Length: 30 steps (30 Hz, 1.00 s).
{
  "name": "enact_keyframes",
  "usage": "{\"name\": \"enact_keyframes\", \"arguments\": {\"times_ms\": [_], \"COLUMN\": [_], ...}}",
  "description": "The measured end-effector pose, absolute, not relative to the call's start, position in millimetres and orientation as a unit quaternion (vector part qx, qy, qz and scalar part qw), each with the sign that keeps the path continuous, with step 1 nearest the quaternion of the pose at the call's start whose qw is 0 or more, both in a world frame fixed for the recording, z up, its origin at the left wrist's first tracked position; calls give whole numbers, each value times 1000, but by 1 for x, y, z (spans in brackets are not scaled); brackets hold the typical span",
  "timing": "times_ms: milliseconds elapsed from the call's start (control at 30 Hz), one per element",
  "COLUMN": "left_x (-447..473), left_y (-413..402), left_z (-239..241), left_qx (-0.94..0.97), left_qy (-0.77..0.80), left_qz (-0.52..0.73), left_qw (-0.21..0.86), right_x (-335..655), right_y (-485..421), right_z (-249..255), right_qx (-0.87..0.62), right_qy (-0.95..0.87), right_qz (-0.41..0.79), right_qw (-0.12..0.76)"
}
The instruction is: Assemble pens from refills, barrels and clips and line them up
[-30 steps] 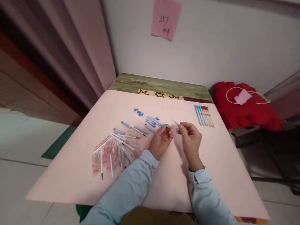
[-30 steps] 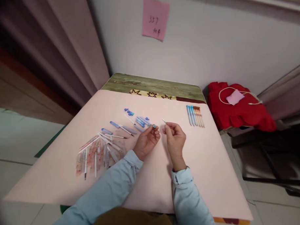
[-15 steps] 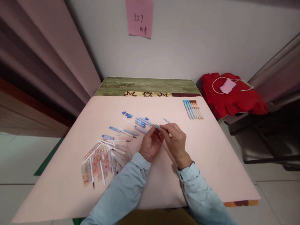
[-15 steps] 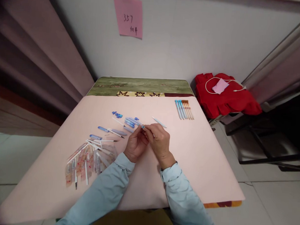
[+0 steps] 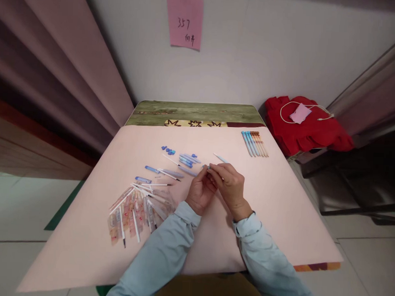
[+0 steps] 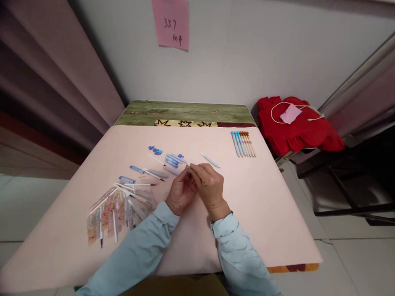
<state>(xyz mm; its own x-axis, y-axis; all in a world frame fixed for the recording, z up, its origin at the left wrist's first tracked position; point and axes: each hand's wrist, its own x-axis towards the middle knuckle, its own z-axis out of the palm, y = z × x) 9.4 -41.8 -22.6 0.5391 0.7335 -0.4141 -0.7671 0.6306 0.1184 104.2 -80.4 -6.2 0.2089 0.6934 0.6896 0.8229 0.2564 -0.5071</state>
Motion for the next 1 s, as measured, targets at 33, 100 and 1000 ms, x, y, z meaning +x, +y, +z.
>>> {"name": "enact_keyframes", "arguments": {"times_ms": [33,100,1000], "left_x": [9,8,-4], "left_y": [-42,-41,-27], "left_z": [-23,-23,-14], "left_qx": [-34,-17,0], "left_qy": [215,198,203], "left_qz": [427,424,512], "left_qw": [878,884,834], "right_x": [106,112,139], "right_y": [-80,-79,-88], "right_z": [-5,-2,9], "right_qx": [-602,-604,-687], "right_qy": [-623,-606,-544], "right_qz": [-62,-56,62], "right_qw": [496,515,478]}}
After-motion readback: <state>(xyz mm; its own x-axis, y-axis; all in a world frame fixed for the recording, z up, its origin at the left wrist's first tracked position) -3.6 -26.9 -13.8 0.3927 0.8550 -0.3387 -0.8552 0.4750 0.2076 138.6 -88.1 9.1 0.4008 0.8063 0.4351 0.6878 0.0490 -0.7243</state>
